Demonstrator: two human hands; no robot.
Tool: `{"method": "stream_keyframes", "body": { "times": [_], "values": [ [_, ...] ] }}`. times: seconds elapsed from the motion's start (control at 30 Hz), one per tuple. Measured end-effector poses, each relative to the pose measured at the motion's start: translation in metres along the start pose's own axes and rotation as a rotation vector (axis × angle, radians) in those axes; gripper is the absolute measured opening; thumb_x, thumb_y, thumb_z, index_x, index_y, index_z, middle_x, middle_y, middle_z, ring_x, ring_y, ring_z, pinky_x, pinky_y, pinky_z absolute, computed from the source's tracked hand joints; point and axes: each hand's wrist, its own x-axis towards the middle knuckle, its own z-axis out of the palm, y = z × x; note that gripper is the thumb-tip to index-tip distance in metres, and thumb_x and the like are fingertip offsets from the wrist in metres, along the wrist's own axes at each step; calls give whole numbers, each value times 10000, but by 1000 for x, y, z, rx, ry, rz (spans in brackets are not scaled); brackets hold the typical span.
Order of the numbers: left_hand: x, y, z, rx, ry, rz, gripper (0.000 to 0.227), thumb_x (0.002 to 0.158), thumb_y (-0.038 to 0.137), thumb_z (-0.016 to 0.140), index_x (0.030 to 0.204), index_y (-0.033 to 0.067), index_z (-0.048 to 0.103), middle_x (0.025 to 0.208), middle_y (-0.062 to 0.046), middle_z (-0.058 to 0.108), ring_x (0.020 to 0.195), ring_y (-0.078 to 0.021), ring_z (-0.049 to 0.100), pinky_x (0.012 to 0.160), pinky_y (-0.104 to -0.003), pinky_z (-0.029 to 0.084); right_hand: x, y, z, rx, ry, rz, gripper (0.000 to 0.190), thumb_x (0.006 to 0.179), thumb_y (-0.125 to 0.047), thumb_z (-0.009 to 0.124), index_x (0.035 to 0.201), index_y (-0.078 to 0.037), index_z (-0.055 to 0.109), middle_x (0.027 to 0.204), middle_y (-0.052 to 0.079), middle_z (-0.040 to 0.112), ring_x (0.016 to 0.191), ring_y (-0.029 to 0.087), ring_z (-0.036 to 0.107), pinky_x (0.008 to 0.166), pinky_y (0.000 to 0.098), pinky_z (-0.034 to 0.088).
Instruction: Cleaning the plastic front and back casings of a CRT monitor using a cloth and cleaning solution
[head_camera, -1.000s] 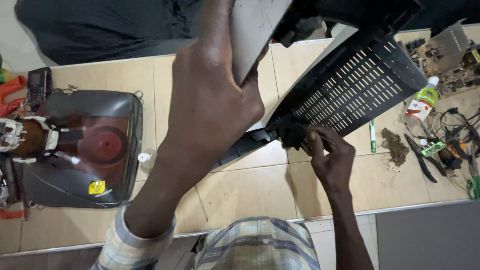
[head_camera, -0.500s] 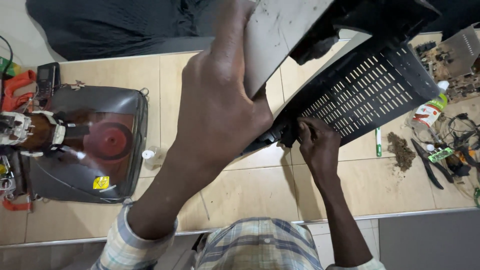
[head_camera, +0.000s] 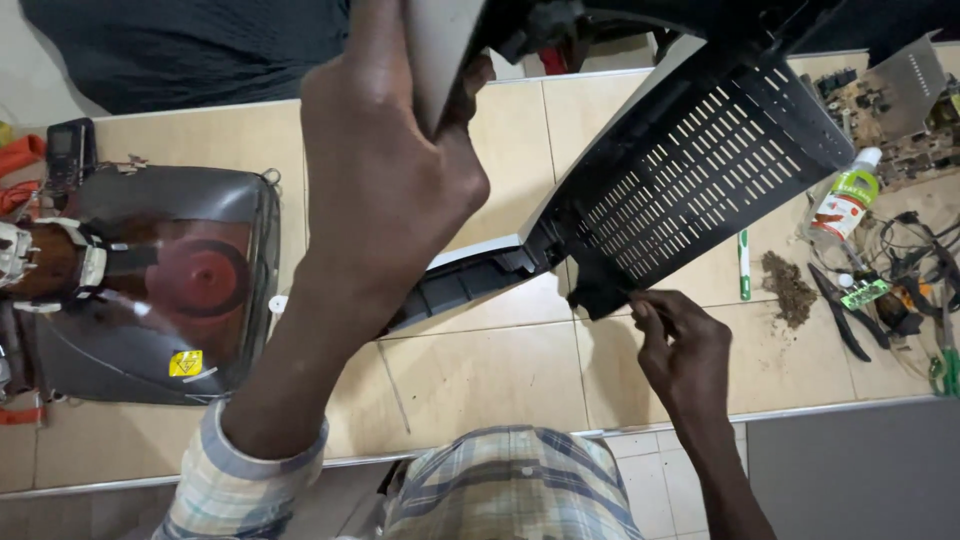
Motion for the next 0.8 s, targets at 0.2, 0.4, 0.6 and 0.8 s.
{"method": "stream_keyframes", "body": {
  "times": [0.2, 0.4, 0.6, 0.8],
  "values": [
    [1, 3, -8, -35, -43, 24, 376, 909, -62, 706, 1186, 26, 468, 718, -137, 527, 595, -366, 292, 544, -371, 384, -8, -6, -8, 54, 11, 145, 135, 967, -23, 637, 1006, -58, 762, 804, 85, 754, 752, 177, 750, 698, 274, 589],
    [-2, -2, -12, -122, -75, -7, 528, 846, -115, 564, 1331, 39, 423, 932, -97, 754, 761, -212, 751, 691, -315, 572, 18, 0, 26, -19, 113, -94, 192, 966, 16, 619, 1044, -34, 786, 922, 74, 777, 762, 180, 722, 571, 302, 531],
    [-5, 1, -20, -99, -92, -47, 616, 921, -61, 557, 1493, 75, 374, 900, -78, 686, 724, -227, 615, 718, -362, 505, 52, -3, 63, 150, 57, -169, 158, 1001, -62, 645, 1088, 7, 758, 1032, 138, 778, 917, 242, 761, 751, 324, 614],
    [-10, -4, -23, -112, -89, -118, 680, 885, -51, 518, 1522, 121, 355, 938, -60, 714, 747, -195, 565, 739, -304, 544, 62, -3, 72, 111, 48, -156, 159, 981, -5, 601, 1045, -15, 746, 971, 95, 764, 854, 220, 723, 700, 321, 544]
  ]
}}
